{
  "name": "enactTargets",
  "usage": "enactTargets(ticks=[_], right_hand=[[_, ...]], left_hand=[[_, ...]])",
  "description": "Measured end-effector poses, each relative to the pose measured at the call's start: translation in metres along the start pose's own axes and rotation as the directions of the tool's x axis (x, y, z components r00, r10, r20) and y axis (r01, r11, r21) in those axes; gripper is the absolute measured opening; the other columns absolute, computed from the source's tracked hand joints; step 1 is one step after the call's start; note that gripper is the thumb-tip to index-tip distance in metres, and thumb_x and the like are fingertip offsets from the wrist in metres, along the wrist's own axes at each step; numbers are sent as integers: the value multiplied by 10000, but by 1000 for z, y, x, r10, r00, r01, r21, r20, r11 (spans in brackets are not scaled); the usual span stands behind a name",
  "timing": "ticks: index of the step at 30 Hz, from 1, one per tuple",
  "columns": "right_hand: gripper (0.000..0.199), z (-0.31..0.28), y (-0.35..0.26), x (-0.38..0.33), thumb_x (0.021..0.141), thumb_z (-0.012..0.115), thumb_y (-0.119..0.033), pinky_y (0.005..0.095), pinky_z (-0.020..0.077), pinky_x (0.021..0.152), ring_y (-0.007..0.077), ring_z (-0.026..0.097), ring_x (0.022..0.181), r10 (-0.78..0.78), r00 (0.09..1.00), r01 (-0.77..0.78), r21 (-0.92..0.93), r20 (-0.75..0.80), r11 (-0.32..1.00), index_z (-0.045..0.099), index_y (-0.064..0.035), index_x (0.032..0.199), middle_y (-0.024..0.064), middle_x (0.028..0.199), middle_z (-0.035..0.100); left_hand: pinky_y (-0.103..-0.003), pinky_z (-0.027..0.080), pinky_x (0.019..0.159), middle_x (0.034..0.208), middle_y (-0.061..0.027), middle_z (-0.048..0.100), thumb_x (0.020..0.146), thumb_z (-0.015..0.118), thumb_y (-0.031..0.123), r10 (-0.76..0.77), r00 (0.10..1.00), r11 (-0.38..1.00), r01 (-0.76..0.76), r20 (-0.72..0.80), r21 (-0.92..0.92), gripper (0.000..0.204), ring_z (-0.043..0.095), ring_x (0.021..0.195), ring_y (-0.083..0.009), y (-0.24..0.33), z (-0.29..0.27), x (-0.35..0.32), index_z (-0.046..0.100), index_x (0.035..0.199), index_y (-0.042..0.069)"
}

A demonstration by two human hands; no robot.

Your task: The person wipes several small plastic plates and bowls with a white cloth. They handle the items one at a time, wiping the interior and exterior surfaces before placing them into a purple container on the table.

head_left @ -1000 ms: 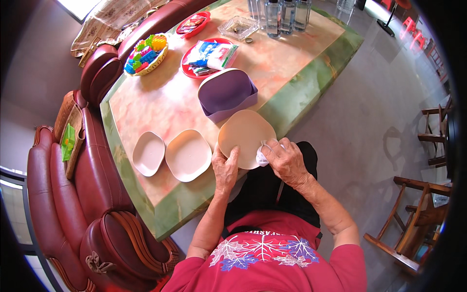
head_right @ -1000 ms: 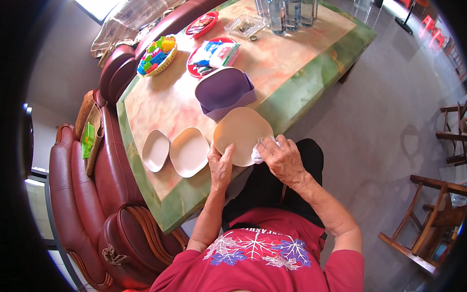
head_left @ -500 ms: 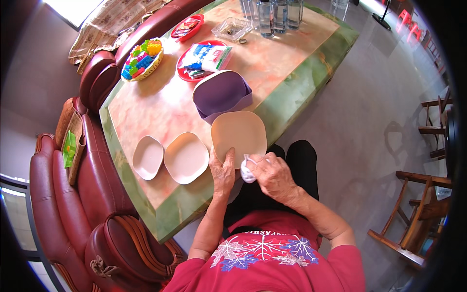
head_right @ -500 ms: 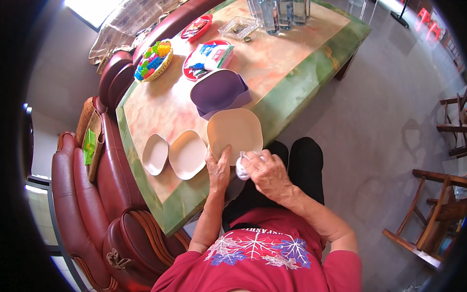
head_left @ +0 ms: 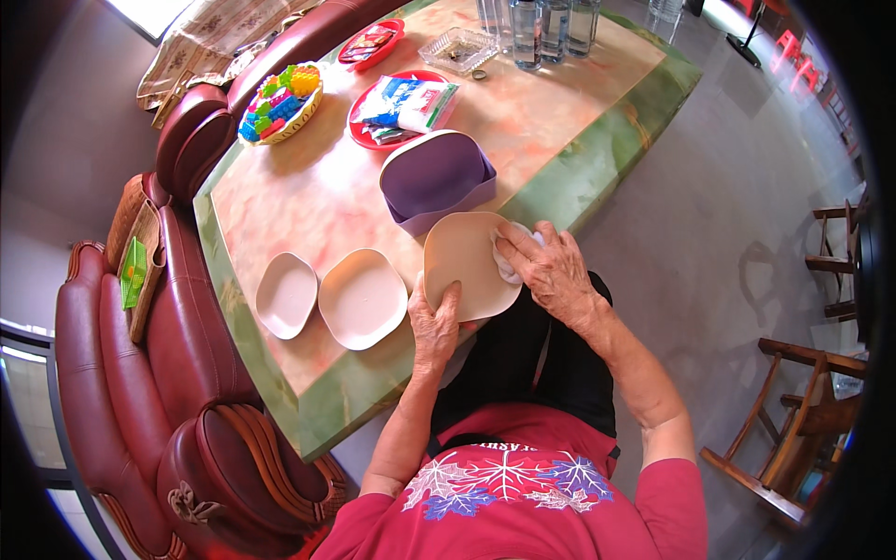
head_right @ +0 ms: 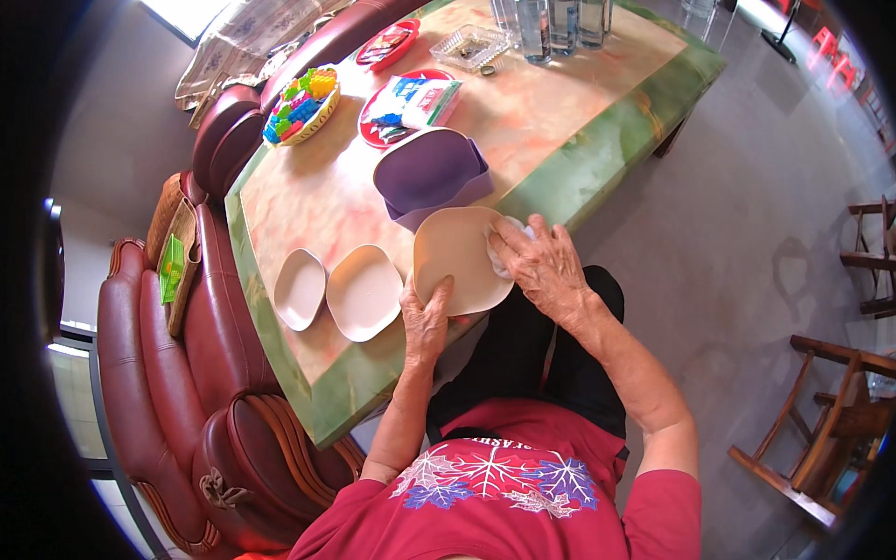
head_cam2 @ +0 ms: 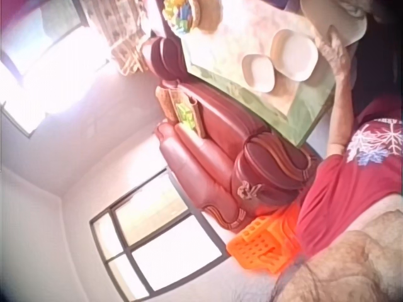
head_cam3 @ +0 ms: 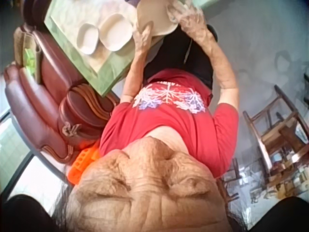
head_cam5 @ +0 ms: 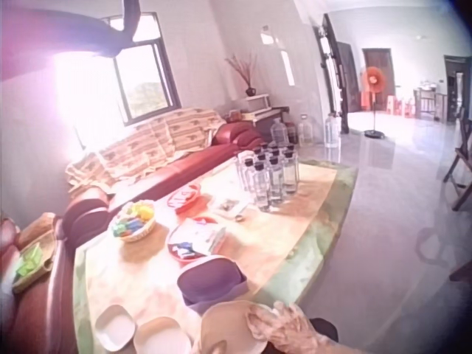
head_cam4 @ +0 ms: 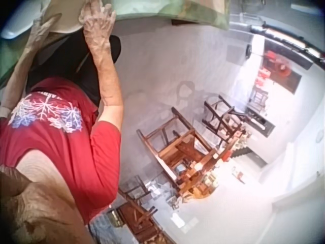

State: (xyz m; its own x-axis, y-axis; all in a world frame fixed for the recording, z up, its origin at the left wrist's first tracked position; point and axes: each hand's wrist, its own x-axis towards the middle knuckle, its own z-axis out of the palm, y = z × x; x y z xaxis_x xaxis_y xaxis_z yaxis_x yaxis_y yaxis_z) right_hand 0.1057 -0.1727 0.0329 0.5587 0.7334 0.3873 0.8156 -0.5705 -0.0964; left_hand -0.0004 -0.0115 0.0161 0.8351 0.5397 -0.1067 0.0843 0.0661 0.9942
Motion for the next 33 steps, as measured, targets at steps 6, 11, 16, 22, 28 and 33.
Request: enactTargets(ticks=[6, 11, 16, 22, 28, 33], right_hand=[[486, -14, -30, -30, 677, 663, -30, 363, 473, 738, 267, 518, 956, 30, 995, -38, 89, 91, 995, 630, -72, 1160, 37, 1250, 562], [463, -27, -55, -45, 692, 654, -48, 363, 481, 760, 257, 519, 958, -39, 994, 25, 134, 101, 991, 630, -65, 1154, 55, 1216, 588], [439, -32, -43, -46, 697, 647, -44, 359, 480, 746, 243, 524, 926, -51, 981, 16, 186, 186, 982, 636, -97, 1132, 13, 1209, 595], [393, -27, -20, -29, 701, 642, -56, 346, 463, 711, 241, 525, 925, 31, 988, -33, 8, 151, 999, 650, -92, 1092, 3, 1169, 584], [304, -5, -25, -1, 733, 646, -130, 345, 458, 705, 228, 533, 958, 90, 994, -102, -255, -56, 962, 673, -41, 1021, 64, 1088, 566], [359, -3, -47, 5, 730, 660, -146, 359, 472, 733, 252, 537, 986, 38, 997, -31, -91, 70, 995, 640, 15, 1050, 122, 1043, 559]], left_hand=[[-292, 565, 527, 1004, -107, 617, 911, 596, 109, -46, 998, 998, 44, 34, 49, 313, 646, 804, -183, -9, -5, 3, 529, 1208, 35], [-340, 518, 782, 1075, -106, 620, 924, 594, 88, 258, 966, 956, -254, -14, 147, 360, 618, 927, -201, -16, 0, 4, 499, 1268, 42], [-339, 519, 809, 1115, -97, 616, 935, 596, 88, 215, 976, 969, -216, 19, 117, 393, 612, 968, -189, -13, 1, 0, 492, 1312, 54], [-337, 522, 823, 1128, -98, 619, 931, 594, 92, 165, 985, 980, -169, 49, 105, 397, 612, 986, -182, -7, 1, -2, 506, 1316, 53], [-334, 492, 868, 1130, -106, 625, 916, 583, 68, 163, 983, 978, -173, 88, 119, 396, 598, 1013, -190, -11, -3, 1, 513, 1303, 30], [-336, 479, 877, 1105, -109, 625, 915, 577, 64, 160, 983, 966, -176, 93, 187, 369, 590, 995, -195, -5, -3, 1, 522, 1277, 22]])
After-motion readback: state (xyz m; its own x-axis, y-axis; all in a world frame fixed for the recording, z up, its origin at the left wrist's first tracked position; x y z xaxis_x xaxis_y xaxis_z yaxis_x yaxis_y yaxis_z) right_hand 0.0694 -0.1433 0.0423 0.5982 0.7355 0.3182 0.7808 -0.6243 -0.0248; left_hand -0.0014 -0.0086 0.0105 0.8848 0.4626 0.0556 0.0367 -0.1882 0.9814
